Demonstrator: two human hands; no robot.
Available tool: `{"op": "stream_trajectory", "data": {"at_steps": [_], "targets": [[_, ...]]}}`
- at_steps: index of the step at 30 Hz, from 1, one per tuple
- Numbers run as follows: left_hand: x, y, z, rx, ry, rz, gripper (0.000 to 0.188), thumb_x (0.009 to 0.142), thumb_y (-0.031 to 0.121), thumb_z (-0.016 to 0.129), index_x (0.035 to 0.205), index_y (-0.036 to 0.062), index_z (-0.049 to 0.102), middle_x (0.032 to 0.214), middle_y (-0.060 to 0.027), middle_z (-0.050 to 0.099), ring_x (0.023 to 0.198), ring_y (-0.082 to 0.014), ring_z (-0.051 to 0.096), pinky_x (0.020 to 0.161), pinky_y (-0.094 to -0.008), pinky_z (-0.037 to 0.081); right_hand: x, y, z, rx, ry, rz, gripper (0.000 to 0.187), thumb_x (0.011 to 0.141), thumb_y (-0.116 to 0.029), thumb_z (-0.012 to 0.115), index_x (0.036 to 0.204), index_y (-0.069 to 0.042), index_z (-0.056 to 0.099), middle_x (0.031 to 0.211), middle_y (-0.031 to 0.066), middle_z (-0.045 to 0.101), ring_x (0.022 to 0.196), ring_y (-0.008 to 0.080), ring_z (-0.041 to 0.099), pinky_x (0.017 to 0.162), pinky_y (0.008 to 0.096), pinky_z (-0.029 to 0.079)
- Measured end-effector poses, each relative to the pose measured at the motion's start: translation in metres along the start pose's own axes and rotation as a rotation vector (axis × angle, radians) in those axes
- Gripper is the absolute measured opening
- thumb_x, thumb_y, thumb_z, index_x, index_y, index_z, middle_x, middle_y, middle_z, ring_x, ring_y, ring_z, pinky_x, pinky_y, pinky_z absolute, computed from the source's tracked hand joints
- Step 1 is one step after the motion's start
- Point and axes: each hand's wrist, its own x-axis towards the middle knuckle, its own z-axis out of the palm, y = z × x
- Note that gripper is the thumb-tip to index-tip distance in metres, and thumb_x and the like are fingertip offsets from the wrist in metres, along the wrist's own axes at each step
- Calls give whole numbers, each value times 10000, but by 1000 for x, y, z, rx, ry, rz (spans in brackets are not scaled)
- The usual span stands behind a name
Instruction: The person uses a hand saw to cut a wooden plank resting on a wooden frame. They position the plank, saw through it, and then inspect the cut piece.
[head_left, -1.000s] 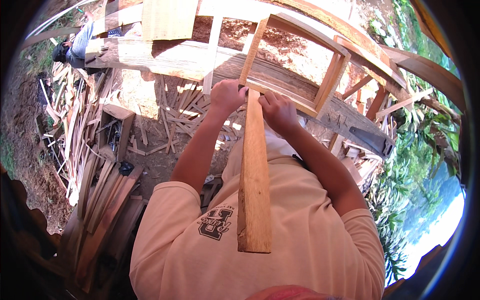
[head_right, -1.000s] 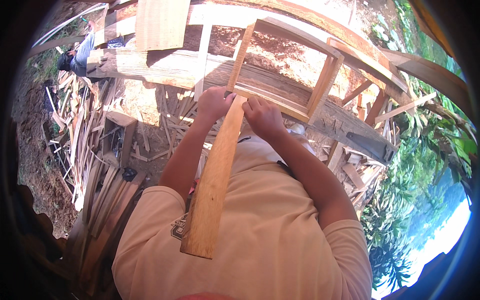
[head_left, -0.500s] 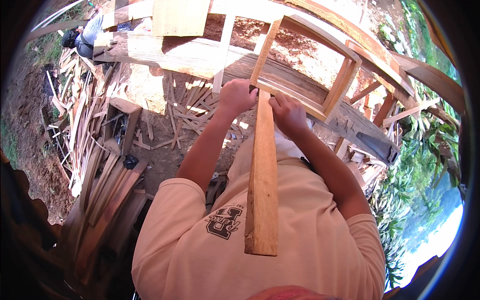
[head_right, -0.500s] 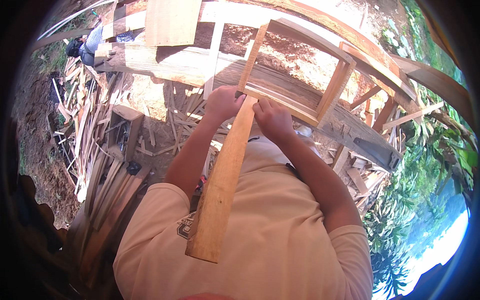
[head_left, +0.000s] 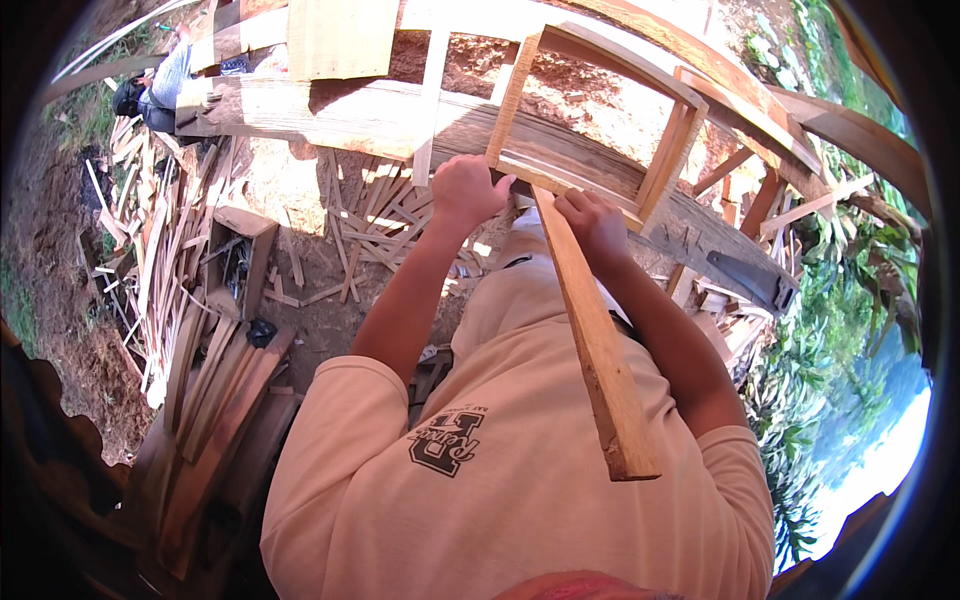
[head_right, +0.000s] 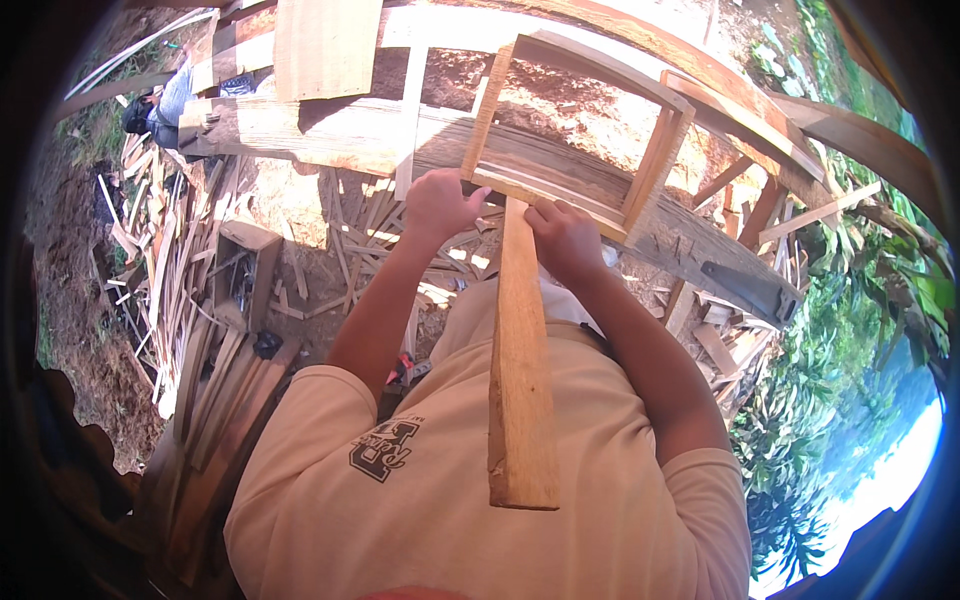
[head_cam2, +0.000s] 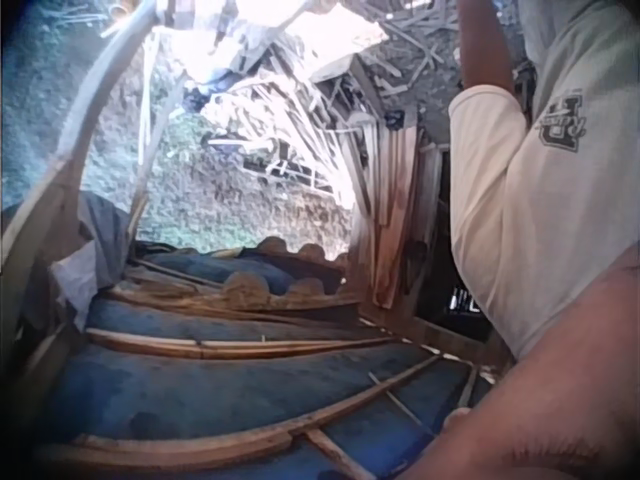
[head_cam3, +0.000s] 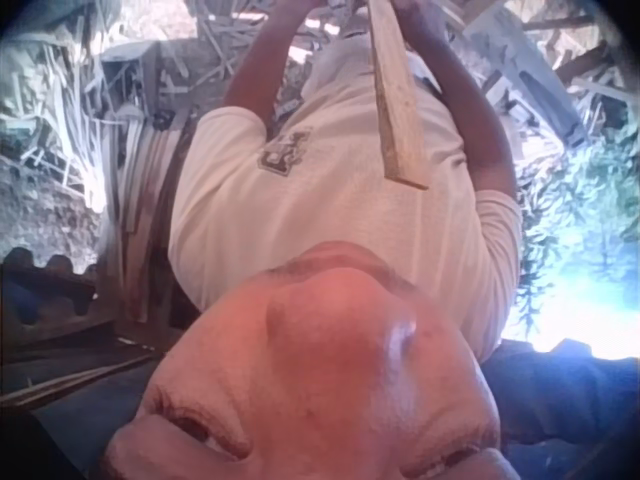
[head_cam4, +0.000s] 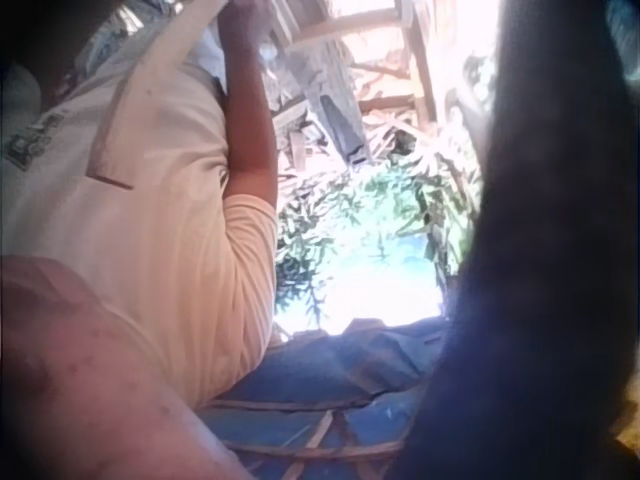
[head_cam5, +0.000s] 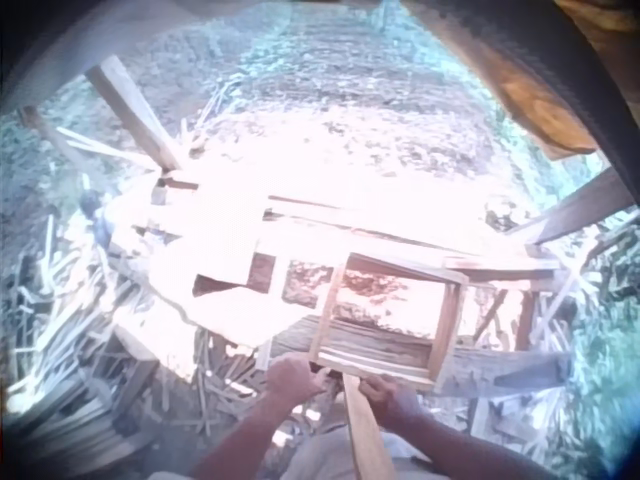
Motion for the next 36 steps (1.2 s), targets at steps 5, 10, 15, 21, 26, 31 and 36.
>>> {"op": "stream_trajectory", "data": {"at_steps": [5, 10, 15, 21, 26, 31, 36], "targets": [[-1, 1, 3, 41, 11, -1, 456, 861, 480, 782, 902, 26, 753, 853, -160, 734, 847, -339, 738, 775, -457, 587, -6, -1, 2, 34, 24, 21, 86, 791, -72, 688, 828, -101, 616, 795, 41, 594, 746, 241, 675, 630, 397, 554], [0, 0, 6, 36, -2, -34, 434, 860, 467, 787, 950, 43, 770, 875, -157, 743, 861, -339, 744, 772, -456, 589, -6, 1, 8, 50, -16, 31, 144, 829, -175, 694, 939, -98, 641, 854, 59, 618, 785, 282, 684, 646, 427, 537], [0, -3, 12, 7, 9, -27, 407, 860, 443, 786, 981, 55, 779, 893, -153, 750, 873, -338, 744, 779, -458, 589, 0, -3, 5, 38, 40, 11, 88, 786, -59, 689, 839, -97, 631, 805, 46, 607, 756, 239, 689, 629, 398, 559], [-1, -2, 10, 14, -1, -33, 396, 857, 426, 787, 976, 48, 771, 907, -155, 750, 894, -347, 740, 799, -462, 586, 2, -5, 3, 26, 43, 17, 82, 786, -60, 689, 831, -98, 631, 804, 41, 607, 754, 228, 688, 625, 391, 558], [-3, -1, 11, -32, 29, -38, 396, 856, 405, 791, 970, 27, 759, 922, -168, 747, 914, -355, 734, 812, -465, 584, 1, -4, 5, 23, 34, 31, 76, 791, -65, 690, 827, -100, 633, 807, 37, 606, 756, 224, 685, 630, 390, 556], [-12, 3, 13, -72, -3, -68, 516, 861, 363, 796, 1191, -7, 656, 1165, -182, 695, 1131, -364, 657, 921, -473, 555, 0, -2, 5, 23, 36, 22, 73, 797, -77, 695, 840, -107, 645, 807, 34, 605, 760, 222, 685, 649, 388, 557], [-31, 16, 43, -147, 234, 9, 941, 870, 352, 803, 1531, -96, 306, 1517, -278, 437, 1398, -431, 459, 1153, -492, 415, 0, -2, 6, 19, 39, 19, 72, 797, -81, 695, 843, -111, 647, 804, 29, 603, 749, 217, 683, 631, 380, 557]]}}
